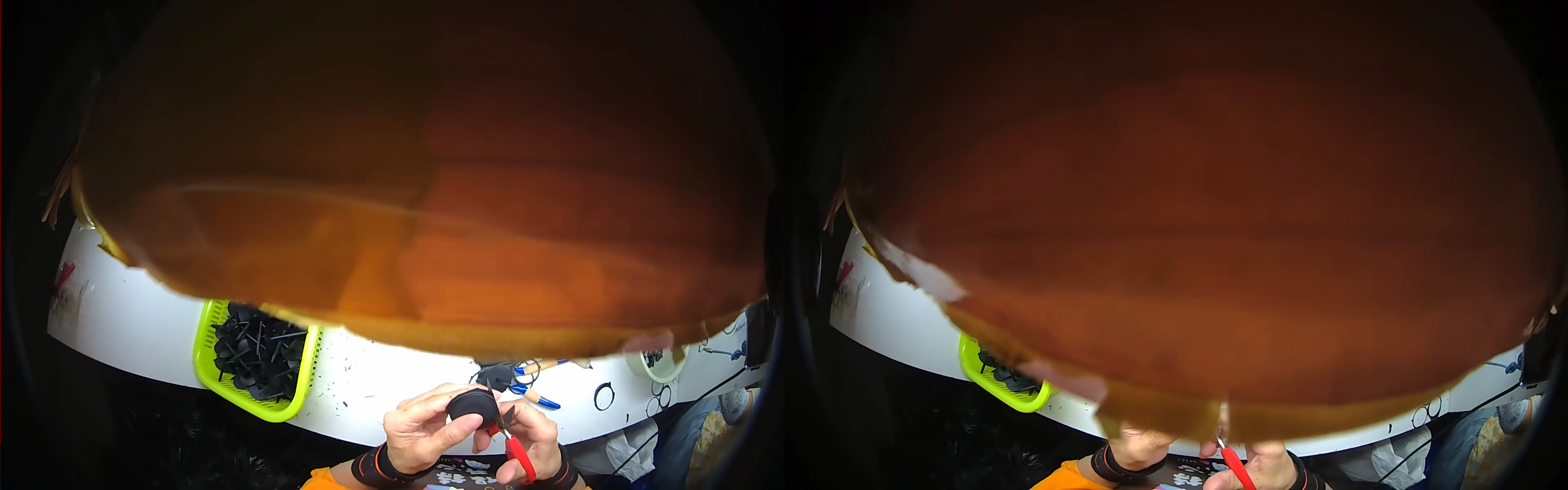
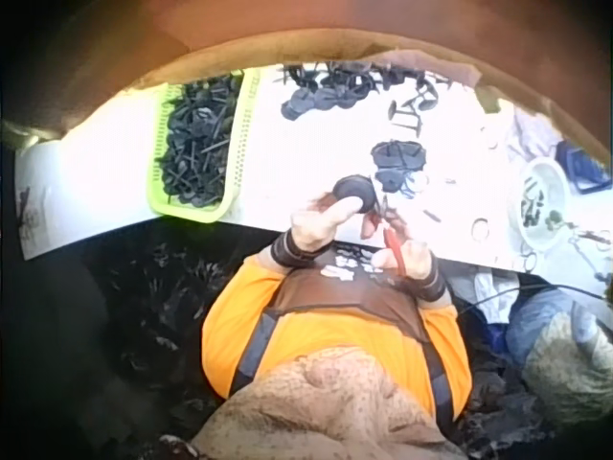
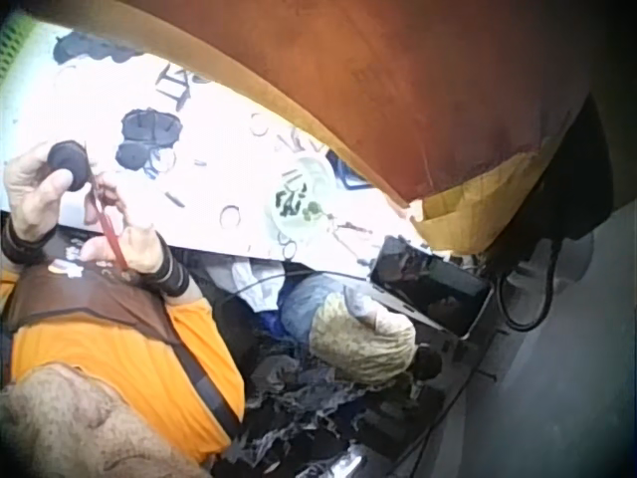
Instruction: The person trims excess material from black plastic parts using pliers and scissors.
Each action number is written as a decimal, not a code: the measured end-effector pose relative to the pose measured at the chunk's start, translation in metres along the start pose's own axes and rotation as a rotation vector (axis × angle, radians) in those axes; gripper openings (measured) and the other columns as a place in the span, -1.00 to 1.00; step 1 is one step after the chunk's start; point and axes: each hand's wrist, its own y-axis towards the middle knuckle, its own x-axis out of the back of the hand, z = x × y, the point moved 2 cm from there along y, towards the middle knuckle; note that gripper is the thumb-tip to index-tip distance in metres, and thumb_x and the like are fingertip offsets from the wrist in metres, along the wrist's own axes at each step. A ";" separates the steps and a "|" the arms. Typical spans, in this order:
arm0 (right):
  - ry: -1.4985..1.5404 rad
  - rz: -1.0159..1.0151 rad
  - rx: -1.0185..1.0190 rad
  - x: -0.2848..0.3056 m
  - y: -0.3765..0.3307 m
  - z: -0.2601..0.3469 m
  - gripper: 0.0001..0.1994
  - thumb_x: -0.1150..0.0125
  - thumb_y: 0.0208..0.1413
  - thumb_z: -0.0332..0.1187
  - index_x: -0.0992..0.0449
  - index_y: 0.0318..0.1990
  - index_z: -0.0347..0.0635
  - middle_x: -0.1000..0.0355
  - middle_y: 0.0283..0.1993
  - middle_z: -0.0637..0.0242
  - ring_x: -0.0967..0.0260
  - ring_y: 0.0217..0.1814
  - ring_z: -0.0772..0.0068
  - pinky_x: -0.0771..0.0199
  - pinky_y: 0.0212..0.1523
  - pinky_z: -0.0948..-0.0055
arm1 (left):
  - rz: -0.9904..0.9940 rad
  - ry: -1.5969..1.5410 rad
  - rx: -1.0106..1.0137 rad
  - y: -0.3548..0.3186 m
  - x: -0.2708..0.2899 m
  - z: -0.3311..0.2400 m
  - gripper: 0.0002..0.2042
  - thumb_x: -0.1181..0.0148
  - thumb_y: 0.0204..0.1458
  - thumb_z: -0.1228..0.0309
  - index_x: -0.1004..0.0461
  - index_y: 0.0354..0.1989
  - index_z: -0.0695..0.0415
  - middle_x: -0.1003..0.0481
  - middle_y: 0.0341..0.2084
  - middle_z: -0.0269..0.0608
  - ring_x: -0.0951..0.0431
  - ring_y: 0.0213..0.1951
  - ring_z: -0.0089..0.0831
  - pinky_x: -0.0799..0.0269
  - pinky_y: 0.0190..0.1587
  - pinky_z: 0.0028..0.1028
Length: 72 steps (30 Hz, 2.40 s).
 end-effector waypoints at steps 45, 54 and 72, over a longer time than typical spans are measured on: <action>0.120 -0.163 -0.116 -0.004 -0.007 0.007 -0.37 -0.44 -0.38 -0.42 -0.29 -0.06 -0.41 -0.35 -0.39 0.29 -0.27 -0.42 0.54 -0.27 -0.45 0.61 | 0.003 0.304 -0.051 -0.004 -0.001 -0.012 -0.75 -0.20 -0.20 0.70 -0.43 -0.28 0.50 -0.51 -0.42 0.13 -0.54 -0.34 -0.25 -0.44 -0.24 -0.43; 0.140 -0.242 -0.243 -0.007 -0.008 0.014 -0.44 -0.42 -0.43 -0.62 -0.37 -0.11 -0.36 -0.35 -0.41 0.37 -0.26 -0.44 0.58 -0.25 -0.47 0.64 | 0.102 0.306 -0.074 0.006 -0.001 -0.025 -0.77 -0.16 -0.15 0.69 -0.43 -0.27 0.51 -0.51 -0.39 0.10 -0.54 -0.32 -0.27 -0.43 -0.21 -0.44; -0.500 -0.505 0.245 0.039 -0.003 -0.009 -0.54 -0.37 -0.19 -0.13 -0.39 -0.44 -0.45 -0.29 -0.73 0.31 -0.25 -0.73 0.63 -0.21 -0.69 0.76 | 0.262 0.005 0.354 0.010 0.012 -0.008 -0.94 -0.14 -0.15 0.65 -0.40 -0.53 0.38 -0.37 -0.58 -0.20 -0.31 -0.46 -0.52 -0.24 -0.37 -0.53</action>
